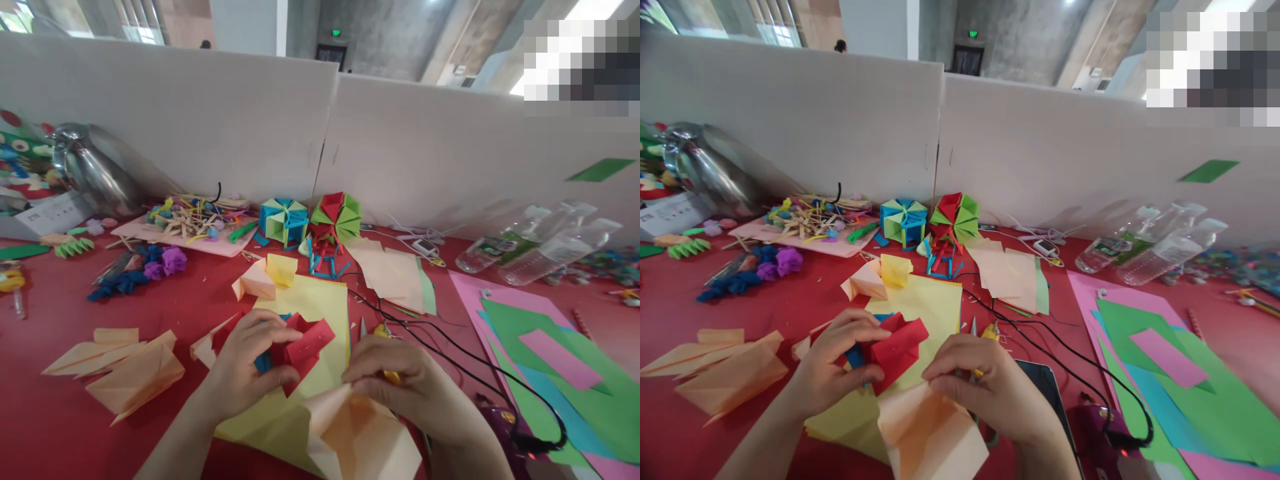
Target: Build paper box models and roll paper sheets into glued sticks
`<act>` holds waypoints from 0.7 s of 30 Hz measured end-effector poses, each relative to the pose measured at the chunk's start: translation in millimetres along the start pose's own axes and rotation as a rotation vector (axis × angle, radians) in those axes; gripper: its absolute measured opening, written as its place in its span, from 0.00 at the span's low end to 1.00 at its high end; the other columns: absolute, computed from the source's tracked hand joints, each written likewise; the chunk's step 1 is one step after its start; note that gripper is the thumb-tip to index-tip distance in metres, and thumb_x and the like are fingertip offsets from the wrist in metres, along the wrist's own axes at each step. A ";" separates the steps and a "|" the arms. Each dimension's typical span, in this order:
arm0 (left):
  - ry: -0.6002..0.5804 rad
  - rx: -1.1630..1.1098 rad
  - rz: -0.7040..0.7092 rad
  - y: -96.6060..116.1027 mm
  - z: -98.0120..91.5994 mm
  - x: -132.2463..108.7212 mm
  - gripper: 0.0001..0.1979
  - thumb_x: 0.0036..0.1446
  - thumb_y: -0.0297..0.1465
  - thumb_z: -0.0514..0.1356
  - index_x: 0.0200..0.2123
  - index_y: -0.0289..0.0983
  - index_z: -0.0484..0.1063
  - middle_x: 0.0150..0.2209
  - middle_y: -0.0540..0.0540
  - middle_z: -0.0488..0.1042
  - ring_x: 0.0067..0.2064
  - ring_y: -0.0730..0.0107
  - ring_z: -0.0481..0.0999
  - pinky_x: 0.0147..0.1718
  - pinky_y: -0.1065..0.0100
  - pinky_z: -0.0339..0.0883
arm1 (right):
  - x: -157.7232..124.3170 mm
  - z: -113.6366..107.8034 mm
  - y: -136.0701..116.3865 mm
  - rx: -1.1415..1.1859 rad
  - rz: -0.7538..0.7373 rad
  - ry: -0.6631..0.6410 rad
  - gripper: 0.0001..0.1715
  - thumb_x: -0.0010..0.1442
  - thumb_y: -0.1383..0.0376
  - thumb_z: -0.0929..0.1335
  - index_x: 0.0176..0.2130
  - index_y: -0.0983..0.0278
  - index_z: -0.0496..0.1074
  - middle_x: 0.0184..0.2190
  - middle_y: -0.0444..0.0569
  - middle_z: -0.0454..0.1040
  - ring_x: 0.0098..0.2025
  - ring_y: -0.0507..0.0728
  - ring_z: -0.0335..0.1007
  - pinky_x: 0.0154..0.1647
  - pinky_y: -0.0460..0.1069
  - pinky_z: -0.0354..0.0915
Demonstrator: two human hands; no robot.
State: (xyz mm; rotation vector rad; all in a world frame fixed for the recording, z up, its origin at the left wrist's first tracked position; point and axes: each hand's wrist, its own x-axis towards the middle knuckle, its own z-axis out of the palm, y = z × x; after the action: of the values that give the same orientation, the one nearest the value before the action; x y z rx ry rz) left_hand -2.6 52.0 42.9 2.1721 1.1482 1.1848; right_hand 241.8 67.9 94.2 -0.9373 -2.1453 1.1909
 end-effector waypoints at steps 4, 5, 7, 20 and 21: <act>-0.097 -0.037 0.041 1.6 0.5 0.5 0.17 0.49 0.39 0.62 0.43 0.42 0.69 0.37 0.47 0.73 0.45 0.64 0.66 0.42 0.64 0.64 | 1.6 7.6 11.2 0.072 0.173 0.124 0.05 0.52 0.63 0.70 0.29 0.64 0.74 0.23 0.44 0.72 0.24 0.49 0.66 0.23 0.43 0.60; -0.115 -0.048 0.051 2.2 0.7 0.7 0.17 0.49 0.39 0.63 0.43 0.42 0.69 0.36 0.48 0.73 0.44 0.65 0.67 0.42 0.64 0.63 | 1.1 8.9 13.0 0.091 0.189 0.130 0.06 0.51 0.63 0.70 0.27 0.64 0.73 0.22 0.44 0.72 0.24 0.49 0.65 0.23 0.43 0.60; -0.145 -0.068 0.068 3.4 0.7 1.0 0.18 0.48 0.38 0.64 0.43 0.42 0.69 0.35 0.48 0.74 0.44 0.65 0.67 0.43 0.64 0.63 | 0.2 9.8 14.7 0.122 0.175 0.122 0.05 0.50 0.64 0.71 0.26 0.64 0.73 0.23 0.44 0.72 0.25 0.49 0.66 0.25 0.43 0.61; -0.256 -0.127 0.068 2.6 3.4 0.0 0.22 0.47 0.34 0.64 0.48 0.44 0.66 0.38 0.48 0.72 0.46 0.63 0.64 0.44 0.63 0.61 | -1.3 6.9 12.2 0.062 0.198 0.105 0.04 0.52 0.67 0.70 0.26 0.63 0.74 0.25 0.44 0.73 0.28 0.50 0.67 0.30 0.44 0.62; -0.254 -0.131 0.074 2.7 3.5 0.2 0.22 0.48 0.34 0.64 0.48 0.44 0.66 0.38 0.48 0.72 0.46 0.64 0.64 0.44 0.63 0.61 | -1.3 7.6 11.5 0.056 0.197 0.113 0.04 0.52 0.67 0.70 0.26 0.63 0.74 0.25 0.44 0.73 0.28 0.50 0.67 0.31 0.44 0.62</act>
State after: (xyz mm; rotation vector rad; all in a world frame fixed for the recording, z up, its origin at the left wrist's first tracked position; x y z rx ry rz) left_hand 1.6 50.7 42.9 2.2045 0.8671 0.9502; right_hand 240.9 67.4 80.4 -1.1840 -1.9565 1.2523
